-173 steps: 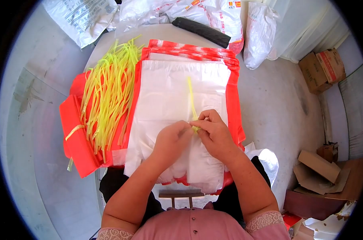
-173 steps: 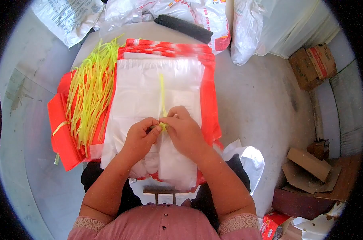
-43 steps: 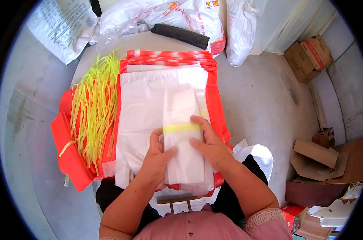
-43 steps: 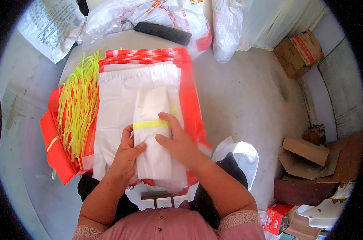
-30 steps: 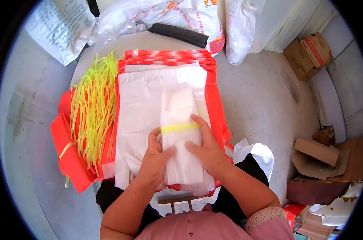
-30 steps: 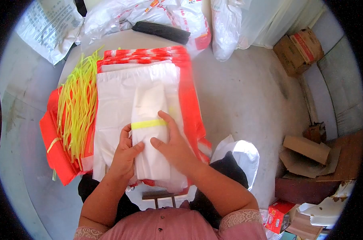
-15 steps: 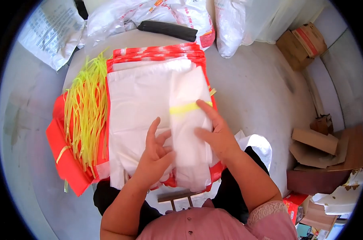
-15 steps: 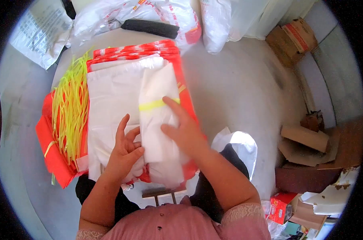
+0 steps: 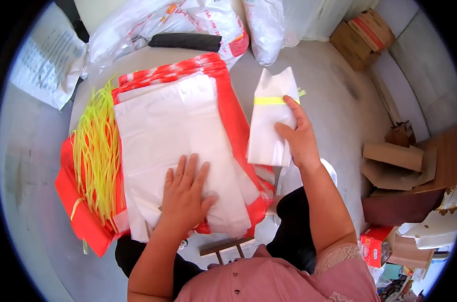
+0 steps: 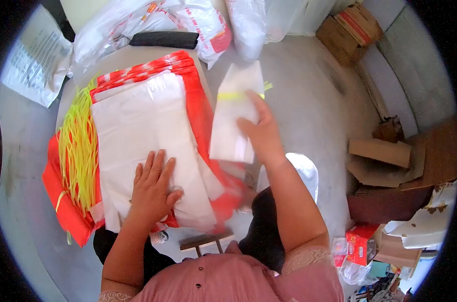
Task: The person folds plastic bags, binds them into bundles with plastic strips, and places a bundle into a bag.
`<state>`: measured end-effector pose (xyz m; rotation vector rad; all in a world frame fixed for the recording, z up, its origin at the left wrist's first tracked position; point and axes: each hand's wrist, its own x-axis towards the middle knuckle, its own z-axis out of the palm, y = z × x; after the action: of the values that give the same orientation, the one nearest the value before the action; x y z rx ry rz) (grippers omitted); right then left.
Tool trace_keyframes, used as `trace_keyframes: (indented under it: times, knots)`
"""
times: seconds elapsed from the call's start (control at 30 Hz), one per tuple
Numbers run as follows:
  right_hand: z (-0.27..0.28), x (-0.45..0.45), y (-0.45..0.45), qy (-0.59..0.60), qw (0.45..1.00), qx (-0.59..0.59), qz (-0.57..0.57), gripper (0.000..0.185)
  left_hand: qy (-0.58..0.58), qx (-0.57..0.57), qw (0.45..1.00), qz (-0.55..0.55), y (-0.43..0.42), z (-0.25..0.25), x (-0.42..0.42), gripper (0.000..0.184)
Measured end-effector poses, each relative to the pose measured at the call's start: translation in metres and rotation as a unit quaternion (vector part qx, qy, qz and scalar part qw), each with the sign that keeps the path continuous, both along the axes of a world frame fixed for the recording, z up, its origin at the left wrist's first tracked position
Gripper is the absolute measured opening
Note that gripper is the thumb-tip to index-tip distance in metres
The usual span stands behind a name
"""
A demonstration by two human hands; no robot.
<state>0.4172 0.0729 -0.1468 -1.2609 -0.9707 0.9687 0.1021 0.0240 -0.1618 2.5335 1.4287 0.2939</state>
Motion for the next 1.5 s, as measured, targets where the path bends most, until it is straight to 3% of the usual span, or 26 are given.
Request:
trace_keyframes:
  times: [0.1,0.23,0.33,0.4,0.43,0.5,0.67,0.8,0.9,1.0,1.1,1.2,1.3,1.4,1.5]
  knots:
    - [0.004,0.025,-0.002,-0.017,0.999,-0.001,-0.045,0.071,0.016,-0.008,1.0,0.005,0.0,0.0,0.001,0.08]
    - [0.029,0.07,-0.01,0.072,0.992,0.035,-0.101,0.072,0.024,0.006,1.0,0.009,0.001,-0.006,0.004,0.08]
    - [0.053,0.112,-0.035,0.033,0.997,0.009,-0.063,0.069,0.017,0.028,0.999,-0.001,0.0,-0.01,0.006,0.079]
    - [0.039,0.147,-0.063,-0.116,0.993,-0.012,-0.029,0.067,0.019,0.03,0.999,0.002,-0.002,-0.007,0.009,0.078]
    - [0.018,0.17,-0.079,-0.212,0.977,-0.01,-0.007,0.067,0.023,0.027,0.999,0.001,-0.003,-0.005,0.01,0.078]
    - [-0.018,0.199,-0.115,-0.287,0.956,-0.059,0.034,0.068,0.037,0.029,0.999,0.001,-0.003,-0.005,0.011,0.076]
    - [-0.115,0.211,-0.23,-0.194,0.93,-0.311,0.034,0.075,0.071,0.055,0.996,-0.011,0.0,-0.019,0.006,0.073]
    - [-0.266,0.219,-0.317,-0.14,0.915,-0.378,0.037,0.071,0.092,0.065,0.994,-0.006,-0.001,-0.021,0.009,0.075]
    - [-0.307,0.207,-0.33,-0.131,0.887,-0.441,0.03,0.078,0.102,0.08,0.991,-0.013,0.002,-0.029,0.003,0.074]
    - [-0.321,0.204,-0.31,-0.135,0.888,-0.438,0.017,0.08,0.11,0.089,0.99,-0.019,0.002,-0.031,0.003,0.074]
    - [-0.336,0.205,-0.287,-0.117,0.923,-0.366,-0.014,0.08,0.117,0.094,0.988,-0.021,0.003,-0.033,0.001,0.075]
    - [-0.381,0.197,-0.283,-0.014,0.943,-0.31,-0.117,0.08,0.133,0.1,0.986,-0.019,0.003,-0.034,0.001,0.075]
    - [-0.396,0.179,-0.291,0.002,0.856,-0.484,-0.181,0.078,0.127,0.102,0.986,-0.024,0.004,-0.037,-0.002,0.076]
    - [-0.488,0.165,-0.322,-0.136,0.837,-0.505,-0.16,0.076,0.135,0.1,0.986,-0.018,0.003,-0.037,-0.004,0.076]
    - [-0.555,0.156,-0.342,-0.106,0.864,-0.451,-0.198,0.069,0.13,0.119,0.984,-0.031,0.005,-0.042,-0.009,0.076]
